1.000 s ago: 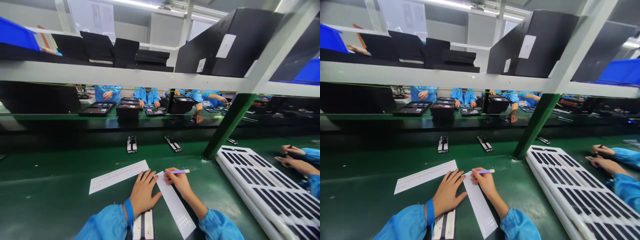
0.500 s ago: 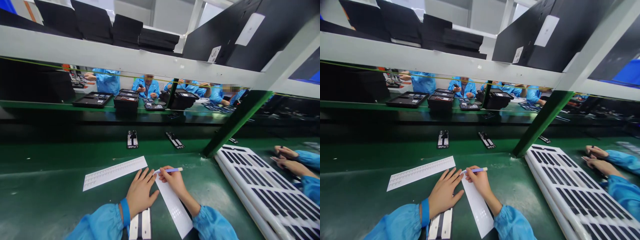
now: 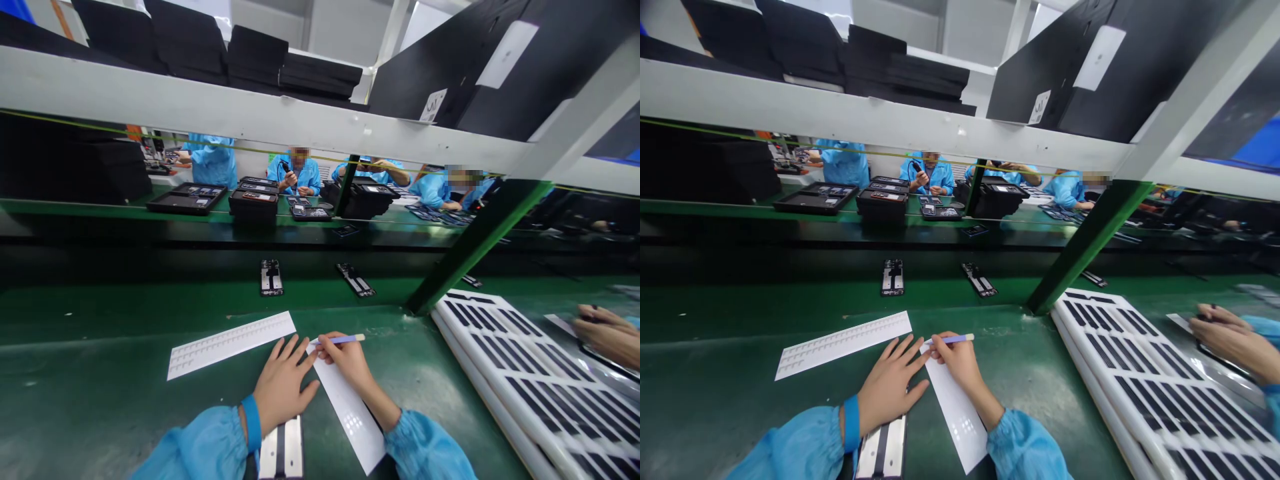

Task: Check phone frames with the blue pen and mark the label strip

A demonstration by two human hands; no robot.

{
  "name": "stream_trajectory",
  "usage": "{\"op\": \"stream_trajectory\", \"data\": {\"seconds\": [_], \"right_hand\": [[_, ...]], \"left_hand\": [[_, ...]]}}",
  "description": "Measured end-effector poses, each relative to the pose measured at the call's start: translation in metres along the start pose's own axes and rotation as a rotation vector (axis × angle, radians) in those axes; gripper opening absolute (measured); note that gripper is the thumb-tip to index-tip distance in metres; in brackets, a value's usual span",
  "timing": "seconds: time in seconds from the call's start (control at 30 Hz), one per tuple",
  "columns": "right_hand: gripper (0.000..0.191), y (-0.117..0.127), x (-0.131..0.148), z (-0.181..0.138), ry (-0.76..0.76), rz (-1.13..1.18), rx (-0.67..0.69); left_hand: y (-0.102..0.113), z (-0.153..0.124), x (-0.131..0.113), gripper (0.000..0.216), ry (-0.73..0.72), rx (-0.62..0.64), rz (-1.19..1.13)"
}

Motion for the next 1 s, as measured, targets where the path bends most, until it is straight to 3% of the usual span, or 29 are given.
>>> {"op": "stream_trajectory", "data": {"seconds": [1.0], "right_hand": [[0.058,0.0031,0.0051,-0.0037,-0.023,0.138,-0.049]], "left_hand": [[0.0003,0.0016,-0.0022,0.055,-0.015,-0.033,-0.031]]}}
Point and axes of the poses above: each hand's wrist, its own z-axis towards the middle knuckle, its own y-axis out of the back of the hand, x = y × z, the point moved 2 cm from there along z, towards the middle knuckle, and after that the axes turned 2 degrees about -z, right-handed, at the moved point
